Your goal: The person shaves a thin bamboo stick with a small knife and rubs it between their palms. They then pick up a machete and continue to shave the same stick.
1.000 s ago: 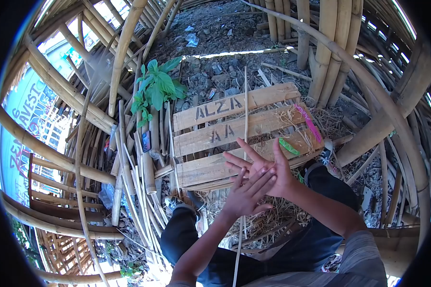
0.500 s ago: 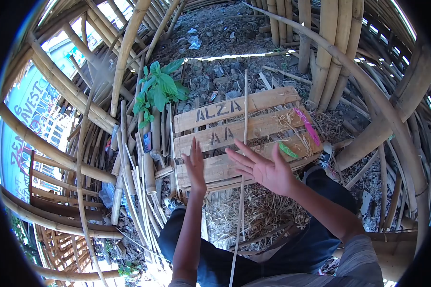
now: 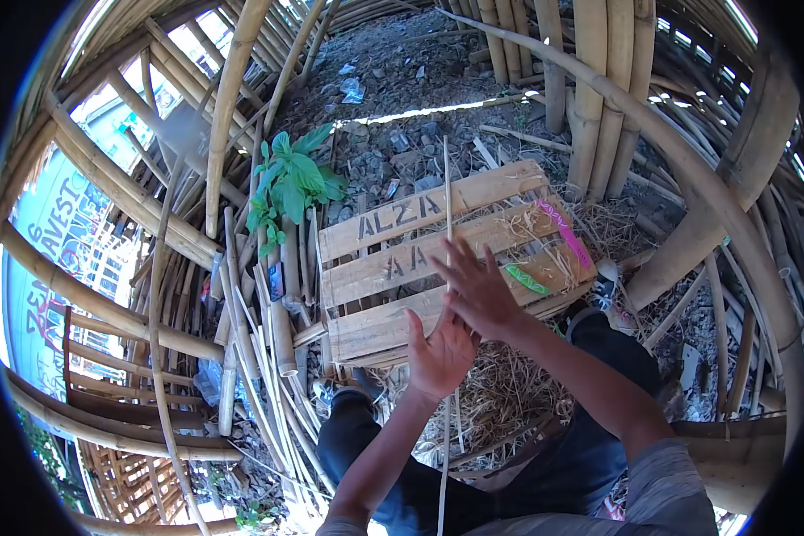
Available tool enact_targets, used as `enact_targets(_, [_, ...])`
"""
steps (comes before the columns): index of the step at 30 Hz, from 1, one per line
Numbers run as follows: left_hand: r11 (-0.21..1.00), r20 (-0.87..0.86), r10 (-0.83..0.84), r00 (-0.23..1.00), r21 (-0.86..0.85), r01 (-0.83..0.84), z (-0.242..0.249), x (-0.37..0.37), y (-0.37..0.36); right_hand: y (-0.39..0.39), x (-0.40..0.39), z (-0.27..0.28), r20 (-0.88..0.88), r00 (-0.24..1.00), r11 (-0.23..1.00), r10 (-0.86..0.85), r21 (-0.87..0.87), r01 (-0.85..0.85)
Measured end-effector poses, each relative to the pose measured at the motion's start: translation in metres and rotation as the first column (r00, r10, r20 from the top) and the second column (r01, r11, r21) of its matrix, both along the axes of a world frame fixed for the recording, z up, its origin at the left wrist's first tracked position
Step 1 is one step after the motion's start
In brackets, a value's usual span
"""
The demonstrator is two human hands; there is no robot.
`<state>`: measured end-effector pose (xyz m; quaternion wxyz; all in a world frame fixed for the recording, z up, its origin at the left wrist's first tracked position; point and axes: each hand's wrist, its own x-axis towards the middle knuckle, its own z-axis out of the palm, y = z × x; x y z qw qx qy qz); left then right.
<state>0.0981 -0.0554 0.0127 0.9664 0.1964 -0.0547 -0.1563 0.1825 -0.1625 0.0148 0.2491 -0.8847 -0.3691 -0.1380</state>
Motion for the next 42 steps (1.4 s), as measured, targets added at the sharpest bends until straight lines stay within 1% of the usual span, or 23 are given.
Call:
enact_targets(5, [0.992, 0.162, -0.008, 0.987, 0.127, -0.013, 0.02, 0.007, -0.014, -0.013, 0.037, 0.0, -0.086, 0.988, 0.98, -0.132, 0.138, 0.143])
enact_targets(7, [0.984, 0.207, 0.012, 0.978, 0.172, -0.049, 0.022, 0.009, -0.019, -0.012, 0.039, 0.002, -0.224, 0.973, 0.895, -0.047, 0.423, 0.141])
enact_targets(8, [0.946, 0.301, 0.055, 0.952, 0.289, -0.146, 0.021, 0.01, -0.023, -0.009, 0.037, -0.001, -0.225, 0.973, 0.898, -0.045, 0.418, 0.138])
enact_targets(10, [0.886, 0.398, 0.088, 0.913, 0.387, -0.254, 0.016, 0.011, -0.023, 0.002, 0.033, -0.015, -0.436, 0.882, 0.723, 0.179, 0.667, 0.183])
enact_targets(12, [0.462, 0.59, -0.015, 0.807, 0.72, -0.518, 0.006, 0.008, -0.019, 0.013, 0.033, -0.047, -0.319, 0.941, 0.816, 0.114, 0.57, 0.094])
enact_targets(16, [0.377, 0.613, -0.082, 0.786, 0.749, -0.545, 0.008, 0.011, -0.011, 0.015, 0.046, -0.049, 0.018, 0.998, 0.943, -0.052, 0.331, 0.043])
enact_targets(18, [0.044, 0.678, -0.413, 0.608, 0.682, -0.73, 0.031, 0.025, -0.002, 0.016, 0.043, -0.036, 0.123, 0.988, 0.961, -0.091, 0.272, 0.054])
enact_targets(19, [0.039, 0.677, -0.409, 0.611, 0.682, -0.73, 0.025, 0.031, 0.006, 0.014, 0.032, -0.015, 0.119, 0.988, 0.968, -0.097, 0.241, 0.066])
enact_targets(21, [-0.64, 0.472, -0.421, 0.775, 0.451, -0.622, -0.003, 0.047, 0.028, 0.017, 0.024, -0.004, 0.112, 0.989, 0.976, -0.096, 0.208, 0.071])
enact_targets(22, [-0.509, 0.52, -0.141, 0.842, 0.692, -0.512, -0.008, 0.055, 0.044, 0.02, 0.021, -0.006, -0.03, 0.995, 0.981, -0.096, 0.165, 0.1])
enact_targets(23, [-0.291, 0.473, 0.143, 0.87, 0.86, -0.42, -0.004, 0.06, 0.056, 0.022, 0.018, -0.004, -0.164, 0.981, 0.985, -0.102, 0.12, 0.123])
enact_targets(27, [-0.225, 0.692, 0.091, 0.716, 0.715, -0.662, 0.021, 0.05, 0.046, 0.019, 0.003, -0.001, -0.159, 0.985, 0.998, -0.062, -0.041, 0.056])
enact_targets(29, [-0.111, 0.778, -0.335, 0.532, 0.528, -0.842, 0.028, 0.04, 0.023, 0.02, 0.008, -0.012, -0.228, 0.971, 0.995, -0.066, -0.082, 0.049])
enact_targets(30, [-0.111, 0.777, -0.338, 0.531, 0.527, -0.842, 0.028, 0.039, 0.023, 0.021, 0.008, -0.018, -0.101, 0.995, 1.0, -0.007, -0.005, 0.006])
enact_targets(32, [-0.304, 0.567, -0.644, 0.513, 0.426, -0.852, 0.023, 0.035, 0.025, 0.022, 0.007, -0.029, 0.093, 0.995, 0.999, 0.02, 0.028, -0.023])
enact_targets(33, [-0.402, 0.552, -0.457, 0.697, 0.571, -0.716, 0.02, 0.038, 0.035, 0.025, 0.002, -0.022, 0.091, 0.996, 0.999, 0.024, 0.027, -0.027])
enact_targets(34, [-0.454, 0.494, -0.242, 0.835, 0.703, -0.548, 0.013, 0.043, 0.053, 0.028, -0.004, -0.008, -0.058, 0.998, 0.992, 0.0, -0.124, -0.007])
enact_targets(35, [-0.63, 0.406, -0.125, 0.905, 0.673, -0.389, -0.004, 0.045, 0.073, 0.032, -0.008, 0.001, -0.196, 0.98, 0.961, -0.047, -0.275, -0.009])
enact_targets(36, [-0.765, 0.331, 0.015, 0.944, 0.612, -0.202, -0.023, 0.043, 0.093, 0.037, -0.009, -0.003, -0.234, 0.972, 0.997, -0.037, -0.078, 0.019])
enact_targets(37, [-0.814, 0.211, 0.153, 0.965, 0.582, 0.002, -0.034, 0.037, 0.111, 0.039, -0.005, -0.007, -0.231, 0.972, 0.997, -0.032, -0.08, 0.014])
enact_targets(39, [-0.86, 0.26, 0.221, 0.94, 0.507, 0.063, -0.041, 0.022, 0.123, 0.044, 0.008, -0.01, -0.06, 0.99, 0.99, -0.13, -0.063, 0.127])
enact_targets(40, [-0.843, 0.299, 0.185, 0.936, 0.538, -0.005, -0.026, 0.012, 0.12, 0.045, 0.016, -0.009, -0.062, 0.99, 0.991, -0.124, -0.06, 0.12])
enact_targets(42, [-0.841, 0.387, 0.104, 0.916, 0.526, -0.127, -0.008, -0.005, 0.114, 0.046, 0.035, -0.004, -0.288, 0.925, 0.969, -0.248, -0.084, 0.233])
